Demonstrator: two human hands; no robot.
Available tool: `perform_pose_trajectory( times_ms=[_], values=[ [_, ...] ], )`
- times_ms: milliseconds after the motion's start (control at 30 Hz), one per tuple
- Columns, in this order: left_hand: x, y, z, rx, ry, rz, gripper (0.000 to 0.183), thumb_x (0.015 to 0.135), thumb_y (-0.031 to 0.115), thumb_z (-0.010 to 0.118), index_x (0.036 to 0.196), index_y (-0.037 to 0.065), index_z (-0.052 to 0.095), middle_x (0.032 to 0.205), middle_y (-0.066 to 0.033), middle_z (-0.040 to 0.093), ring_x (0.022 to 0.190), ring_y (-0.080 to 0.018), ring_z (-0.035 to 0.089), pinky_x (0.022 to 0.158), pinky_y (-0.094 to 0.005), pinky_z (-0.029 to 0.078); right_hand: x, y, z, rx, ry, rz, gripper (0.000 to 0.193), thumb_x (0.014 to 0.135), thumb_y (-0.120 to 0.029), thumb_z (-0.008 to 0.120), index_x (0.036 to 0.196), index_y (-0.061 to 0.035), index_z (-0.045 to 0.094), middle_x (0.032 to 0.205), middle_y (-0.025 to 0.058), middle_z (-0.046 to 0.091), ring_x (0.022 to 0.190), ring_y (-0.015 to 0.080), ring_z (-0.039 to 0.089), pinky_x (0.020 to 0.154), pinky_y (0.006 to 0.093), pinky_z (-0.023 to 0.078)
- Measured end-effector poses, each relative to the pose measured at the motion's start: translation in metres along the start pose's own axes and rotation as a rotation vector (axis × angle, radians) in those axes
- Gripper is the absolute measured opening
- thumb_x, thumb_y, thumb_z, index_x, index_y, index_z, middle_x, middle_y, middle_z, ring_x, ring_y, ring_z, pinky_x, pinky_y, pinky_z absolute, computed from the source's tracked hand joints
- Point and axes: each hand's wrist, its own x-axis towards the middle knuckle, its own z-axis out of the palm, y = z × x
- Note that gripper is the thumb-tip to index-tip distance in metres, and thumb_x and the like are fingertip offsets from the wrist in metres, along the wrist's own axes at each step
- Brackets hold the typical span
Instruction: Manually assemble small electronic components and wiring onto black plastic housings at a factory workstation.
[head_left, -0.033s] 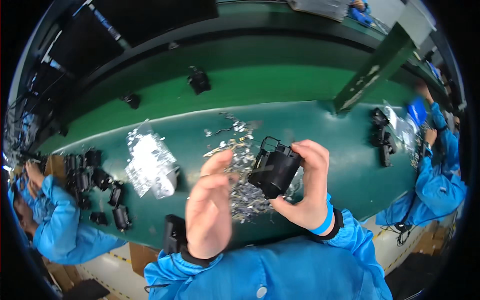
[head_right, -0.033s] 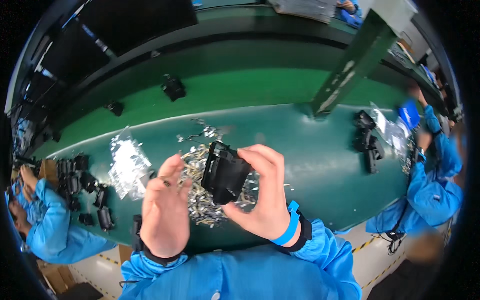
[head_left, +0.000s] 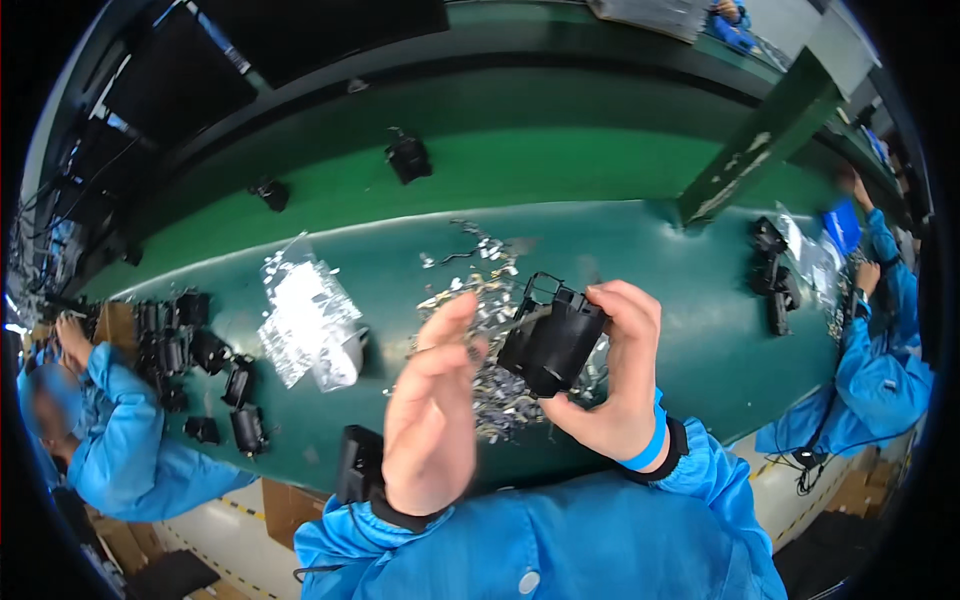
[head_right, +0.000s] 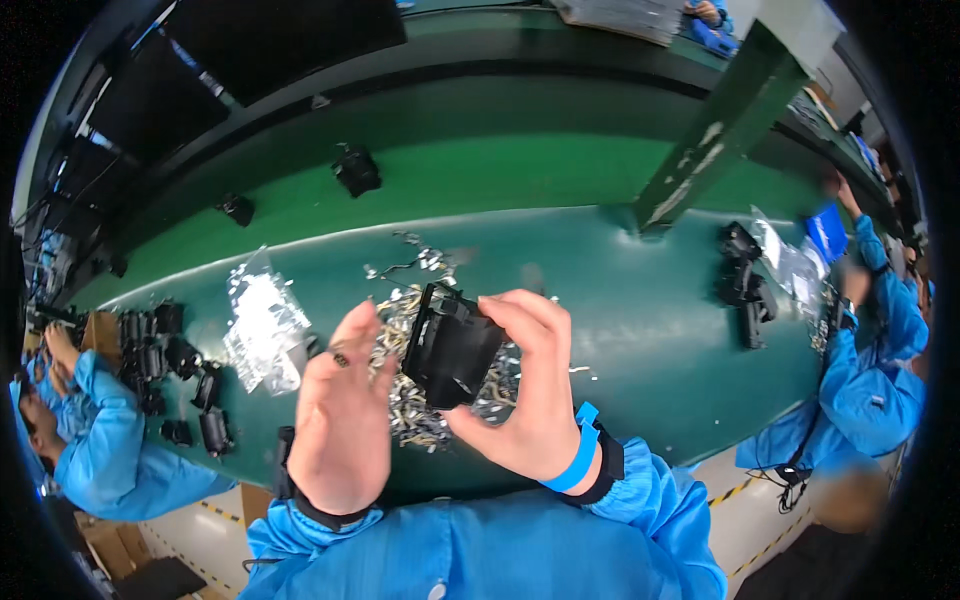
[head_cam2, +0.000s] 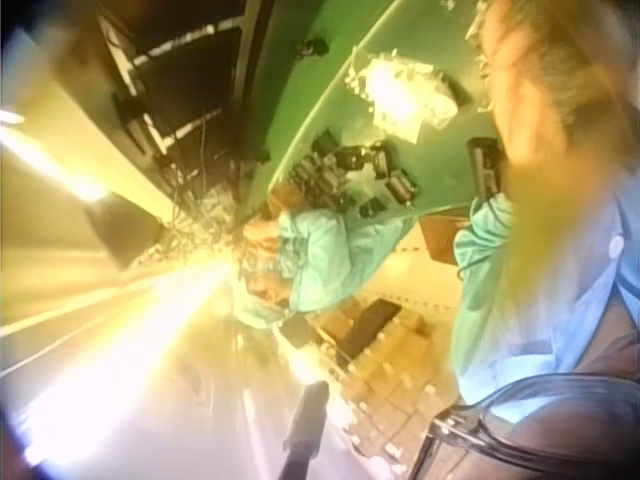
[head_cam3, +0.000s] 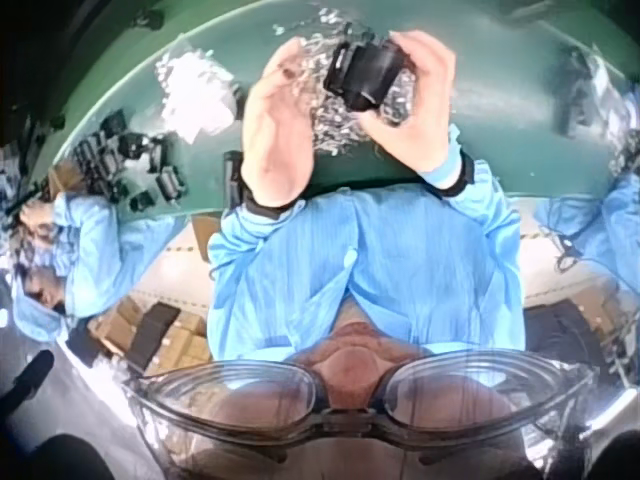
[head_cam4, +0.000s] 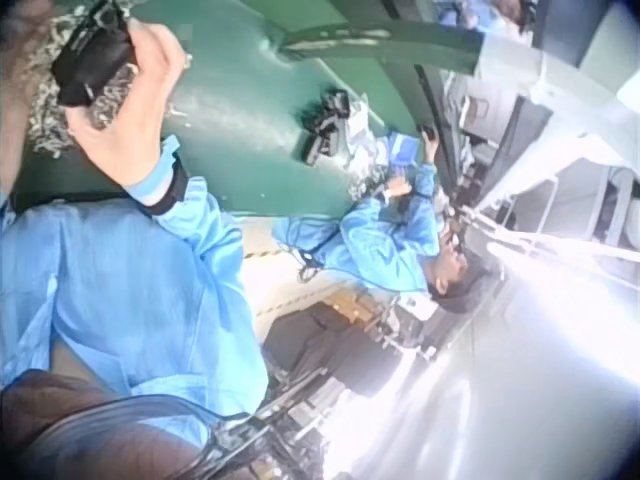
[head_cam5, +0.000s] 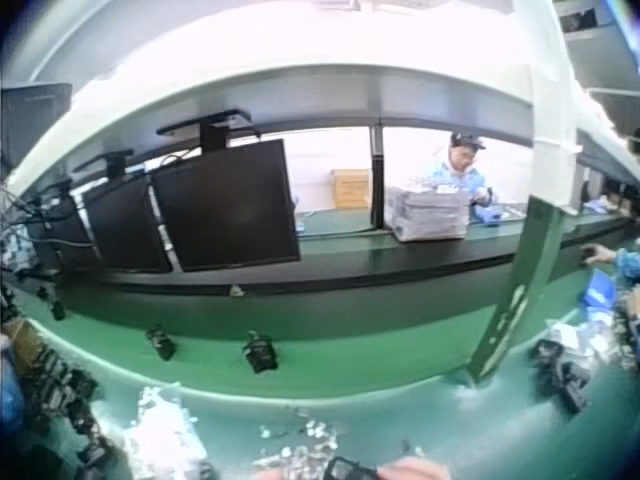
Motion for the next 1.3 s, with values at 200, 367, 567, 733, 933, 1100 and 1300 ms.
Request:
perform_pose_trajectory(
  times_ms=[200, 367, 567, 733, 933, 1100, 1300],
  values=[
    [-0.009, -0.012, -0.004, -0.103, -0.034, -0.023, 0.055, 0.093, 0.036, 0.049, 0.137, 0.003, 0.050, 0.158, -0.0183, 0.020, 0.145, -0.0296, 0.019, 0.117, -0.0449, 0.012, -0.011, 0.002, 0.026, 0.111, 0.050, 0.042, 0.089, 0.056, -0.004, 0.083, 0.130, -0.0012, 0.035, 0.126, 0.0201, 0.039, 0.113, 0.0312, 0.046, 0.094, 0.0399, 0.044],
    [-0.011, -0.016, -0.002, -0.095, -0.072, -0.102, 0.055, 0.095, 0.036, 0.047, 0.139, 0.002, 0.049, 0.158, -0.0190, 0.016, 0.146, -0.0308, 0.018, 0.117, -0.0467, 0.010, -0.011, 0.001, 0.025, 0.141, 0.116, 0.066, 0.091, 0.056, -0.006, 0.087, 0.128, -0.0026, 0.031, 0.126, 0.0192, 0.036, 0.113, 0.0283, 0.045, 0.093, 0.0396, 0.044],
    [-0.015, -0.022, -0.001, -0.103, -0.074, -0.180, 0.056, 0.098, 0.038, 0.046, 0.139, 0.000, 0.049, 0.158, -0.0201, 0.014, 0.145, -0.0339, 0.019, 0.117, -0.0472, 0.011, -0.012, 0.002, 0.027, 0.095, 0.160, 0.076, 0.093, 0.055, -0.007, 0.088, 0.127, -0.0028, 0.031, 0.126, 0.0190, 0.036, 0.111, 0.0275, 0.045, 0.092, 0.0388, 0.044],
    [-0.016, -0.021, 0.003, 0.052, -0.041, -0.162, 0.061, 0.095, 0.043, 0.049, 0.143, 0.004, 0.046, 0.155, -0.0153, 0.029, 0.143, -0.0316, 0.024, 0.116, -0.0497, 0.015, -0.011, 0.002, 0.023, 0.036, 0.141, 0.104, 0.091, 0.057, -0.008, 0.086, 0.128, -0.0052, 0.030, 0.125, 0.0135, 0.033, 0.115, 0.0232, 0.041, 0.101, 0.0371, 0.035],
    [-0.012, -0.020, -0.005, 0.188, -0.107, -0.060, 0.057, 0.096, 0.043, 0.048, 0.135, 0.001, 0.055, 0.156, -0.0219, 0.020, 0.145, -0.0360, 0.015, 0.116, -0.0519, 0.009, -0.008, 0.000, 0.017, -0.030, 0.048, 0.120, 0.088, 0.060, -0.003, 0.083, 0.131, -0.0045, 0.031, 0.125, 0.0140, 0.033, 0.116, 0.0248, 0.042, 0.101, 0.0386, 0.038],
    [-0.014, -0.019, -0.006, 0.241, -0.076, -0.047, 0.059, 0.095, 0.044, 0.049, 0.134, 0.001, 0.055, 0.155, -0.0221, 0.022, 0.145, -0.0355, 0.016, 0.116, -0.0511, 0.007, -0.009, 0.001, 0.019, 0.017, 0.072, 0.088, 0.085, 0.057, -0.005, 0.084, 0.127, -0.0023, 0.038, 0.122, 0.0201, 0.040, 0.112, 0.0343, 0.045, 0.094, 0.0432, 0.041],
    [-0.012, -0.013, -0.006, 0.247, -0.024, -0.034, 0.065, 0.093, 0.048, 0.049, 0.133, -0.003, 0.055, 0.154, -0.0227, 0.024, 0.144, -0.0353, 0.019, 0.116, -0.0495, 0.008, -0.012, 0.009, 0.018, 0.111, 0.023, 0.035, 0.086, 0.057, -0.003, 0.082, 0.131, -0.0023, 0.037, 0.125, 0.0201, 0.040, 0.115, 0.0355, 0.044, 0.097, 0.0438, 0.040]
  ],
)
